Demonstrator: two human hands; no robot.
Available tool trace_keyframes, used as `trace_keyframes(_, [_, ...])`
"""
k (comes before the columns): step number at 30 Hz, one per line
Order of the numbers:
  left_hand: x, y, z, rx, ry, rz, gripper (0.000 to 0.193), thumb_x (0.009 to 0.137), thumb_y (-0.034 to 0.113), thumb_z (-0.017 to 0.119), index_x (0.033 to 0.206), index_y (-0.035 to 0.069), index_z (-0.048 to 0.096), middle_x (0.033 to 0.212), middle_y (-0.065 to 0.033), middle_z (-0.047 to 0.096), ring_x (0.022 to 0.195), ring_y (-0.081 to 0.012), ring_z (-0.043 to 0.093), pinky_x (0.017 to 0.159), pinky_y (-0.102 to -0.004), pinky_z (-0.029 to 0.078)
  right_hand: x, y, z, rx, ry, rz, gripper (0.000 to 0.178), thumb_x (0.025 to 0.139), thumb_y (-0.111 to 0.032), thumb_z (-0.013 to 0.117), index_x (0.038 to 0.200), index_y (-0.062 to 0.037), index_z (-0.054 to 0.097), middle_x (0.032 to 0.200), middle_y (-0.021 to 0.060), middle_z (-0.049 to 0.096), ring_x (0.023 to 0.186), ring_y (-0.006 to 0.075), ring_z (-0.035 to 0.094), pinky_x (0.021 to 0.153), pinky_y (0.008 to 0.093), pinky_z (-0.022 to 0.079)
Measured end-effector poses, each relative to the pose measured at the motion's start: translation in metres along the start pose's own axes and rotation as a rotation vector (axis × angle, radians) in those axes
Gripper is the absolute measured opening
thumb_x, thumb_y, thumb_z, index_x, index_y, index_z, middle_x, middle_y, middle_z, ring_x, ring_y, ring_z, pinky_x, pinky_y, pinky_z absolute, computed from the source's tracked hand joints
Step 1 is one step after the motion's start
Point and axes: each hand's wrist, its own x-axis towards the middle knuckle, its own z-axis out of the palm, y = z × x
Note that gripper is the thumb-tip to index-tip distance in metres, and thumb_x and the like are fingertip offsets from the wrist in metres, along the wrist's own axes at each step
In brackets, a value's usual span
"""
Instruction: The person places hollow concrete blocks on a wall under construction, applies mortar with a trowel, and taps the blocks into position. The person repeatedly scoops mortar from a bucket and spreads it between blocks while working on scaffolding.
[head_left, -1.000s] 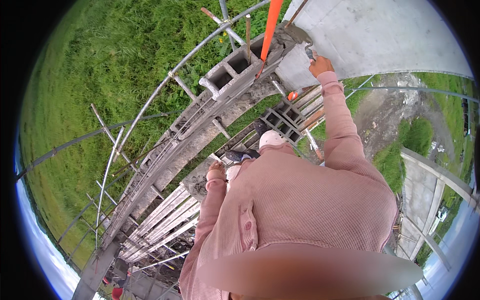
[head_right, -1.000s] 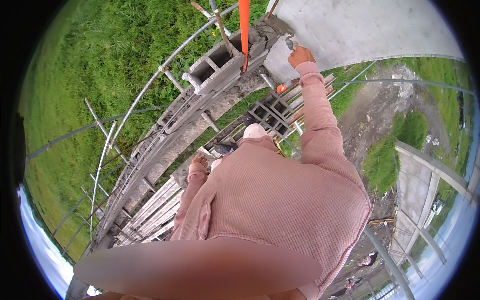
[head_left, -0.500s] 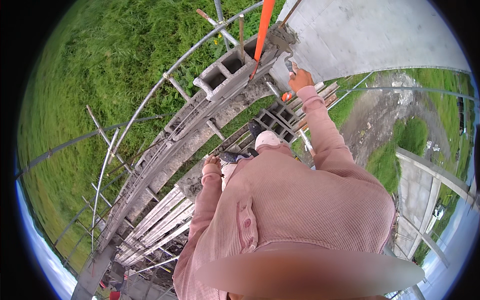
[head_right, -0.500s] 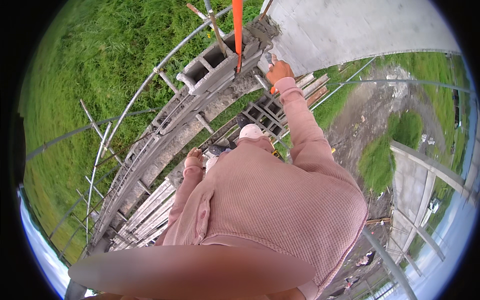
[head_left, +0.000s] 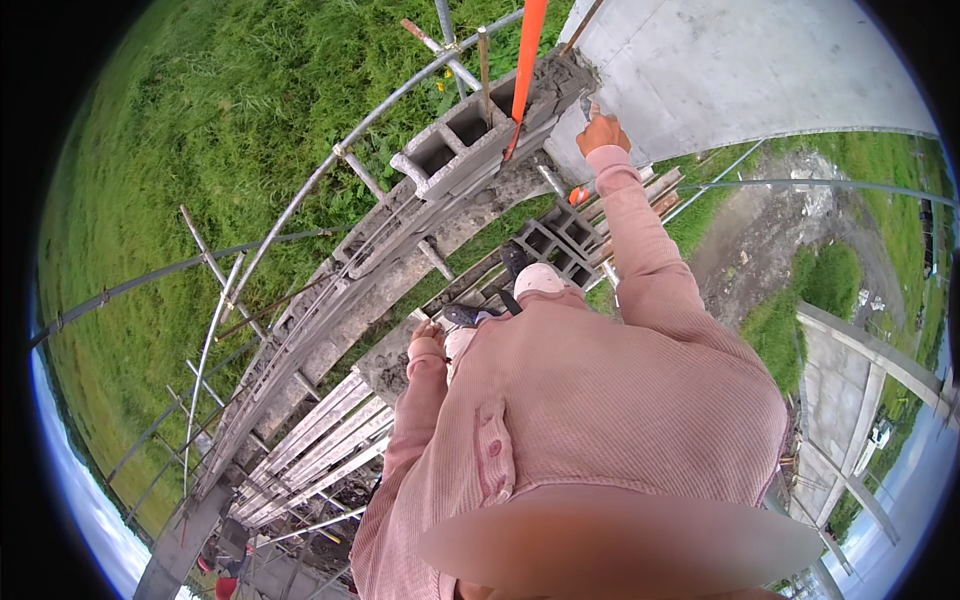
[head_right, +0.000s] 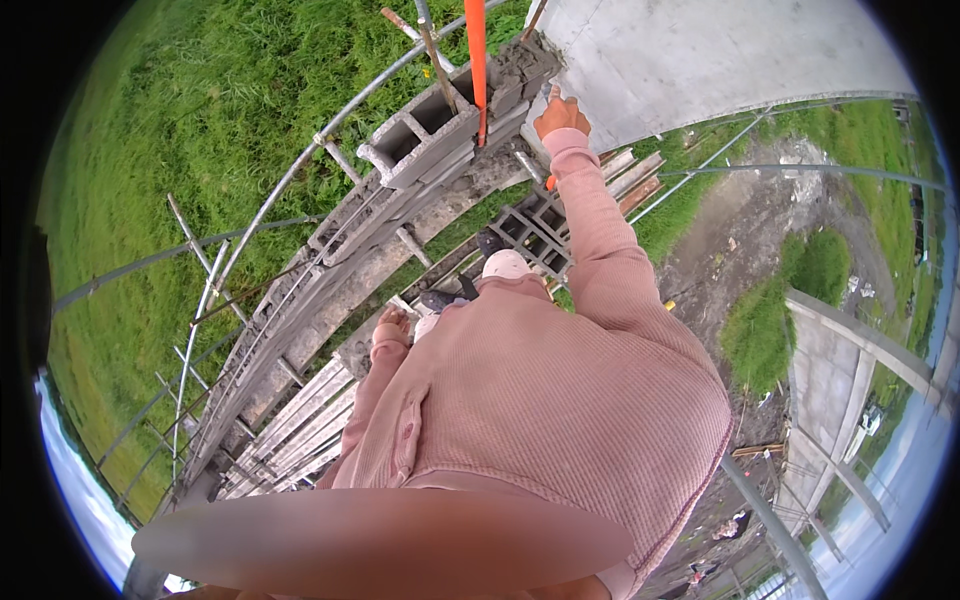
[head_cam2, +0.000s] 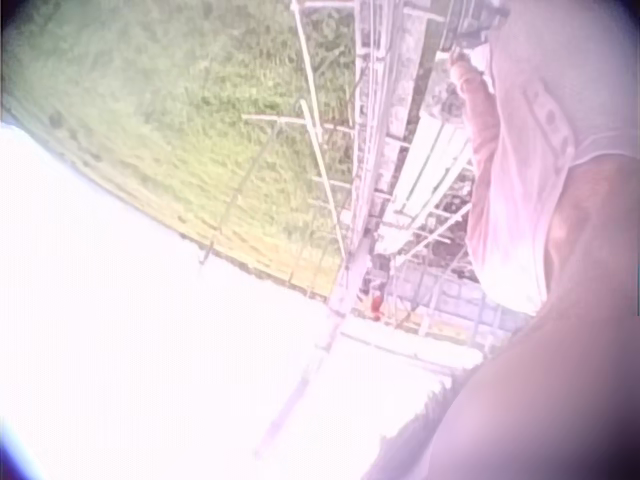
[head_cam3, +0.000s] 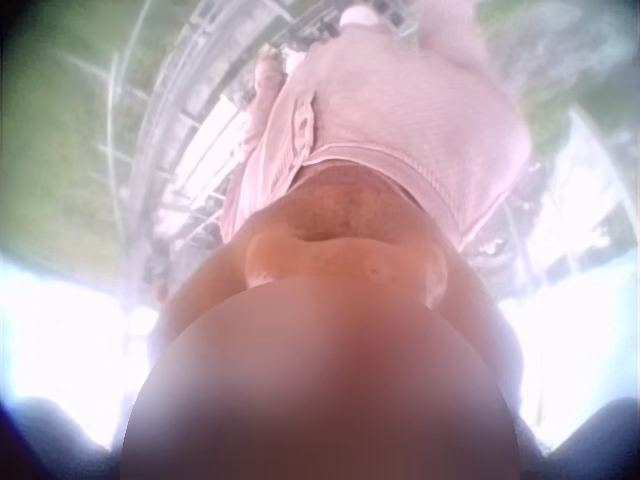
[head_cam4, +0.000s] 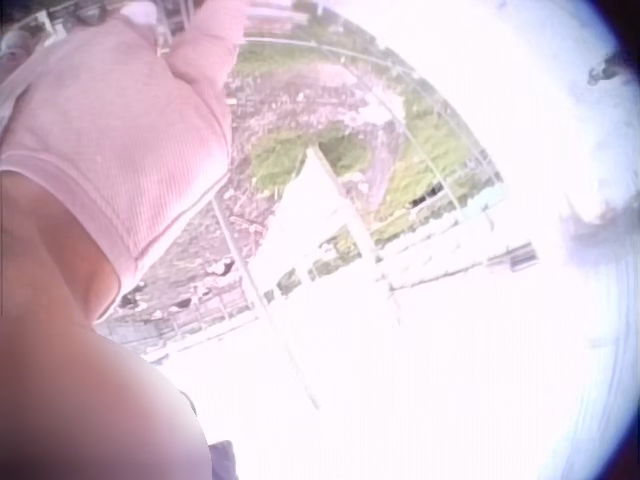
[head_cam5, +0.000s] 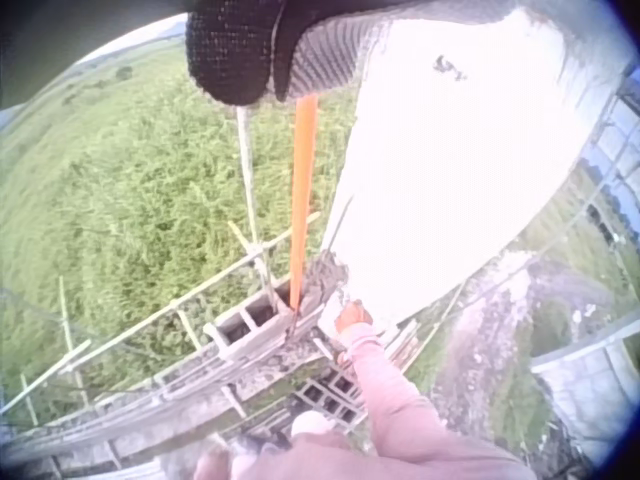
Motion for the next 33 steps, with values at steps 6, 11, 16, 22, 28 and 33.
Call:
trace_keyframes(6, [0.006,0.0,0.0,-0.047,-0.142,-0.02,0.036,0.09,0.013,0.064,0.125,0.012,0.056,0.109,-0.0071,0.065,0.094,-0.0206,0.061,0.075,-0.0347,0.05,0.018,-0.02,-0.016,-0.009,-0.113,0.091,0.064,0.082,-0.022,0.064,0.141,-0.012,0.042,0.118,0.0183,0.06,0.107,0.0354,0.063,0.088,0.042,0.053])
trace_keyframes(11, [0.009,-0.008,0.002,-0.009,-0.093,-0.005,0.039,0.091,0.017,0.064,0.127,0.011,0.054,0.108,-0.0067,0.065,0.094,-0.0218,0.061,0.076,-0.0358,0.05,-0.005,-0.011,-0.025,0.025,-0.074,0.14,0.066,0.082,-0.023,0.064,0.142,-0.0105,0.04,0.12,0.0192,0.06,0.108,0.0345,0.063,0.09,0.0421,0.052])
trace_keyframes(16, [0.009,-0.017,-0.002,-0.003,-0.102,-0.04,0.036,0.092,0.016,0.062,0.127,0.011,0.054,0.111,-0.0071,0.064,0.09,-0.0222,0.062,0.077,-0.0363,0.05,0.05,-0.02,-0.032,-0.031,-0.072,0.081,0.055,0.084,-0.021,0.061,0.137,-0.0116,0.048,0.122,0.0164,0.062,0.112,0.0341,0.061,0.093,0.0426,0.051])
trace_keyframes(22, [0.012,-0.015,0.003,0.075,-0.08,-0.051,0.032,0.092,0.013,0.055,0.124,0.015,0.055,0.117,-0.0074,0.063,0.102,-0.0269,0.059,0.085,-0.0409,0.046,0.101,-0.035,-0.044,-0.287,-0.178,-0.075,0.037,0.086,-0.019,0.056,0.122,-0.0094,0.062,0.126,0.0165,0.06,0.115,0.037,0.058,0.095,0.0449,0.049])
trace_keyframes(28, [0.02,-0.018,-0.002,0.063,-0.166,0.034,0.032,0.092,0.019,0.06,0.124,0.015,0.056,0.112,-0.0053,0.065,0.102,-0.0244,0.06,0.083,-0.0396,0.048,0.021,0.0,-0.071,-0.081,-0.15,0.126,0.041,0.085,-0.02,0.058,0.124,-0.0116,0.059,0.127,0.0172,0.06,0.119,0.033,0.057,0.098,0.0433,0.048])
trace_keyframes(33, [0.024,-0.023,-0.025,-0.054,-0.139,0.042,0.033,0.094,0.016,0.06,0.126,0.013,0.054,0.106,-0.0072,0.064,0.087,-0.0199,0.061,0.071,-0.0341,0.053,-0.041,0.009,-0.041,0.034,-0.158,0.253,0.048,0.082,-0.02,0.062,0.128,-0.0111,0.052,0.122,0.0165,0.062,0.115,0.0335,0.059,0.097,0.0426,0.048])
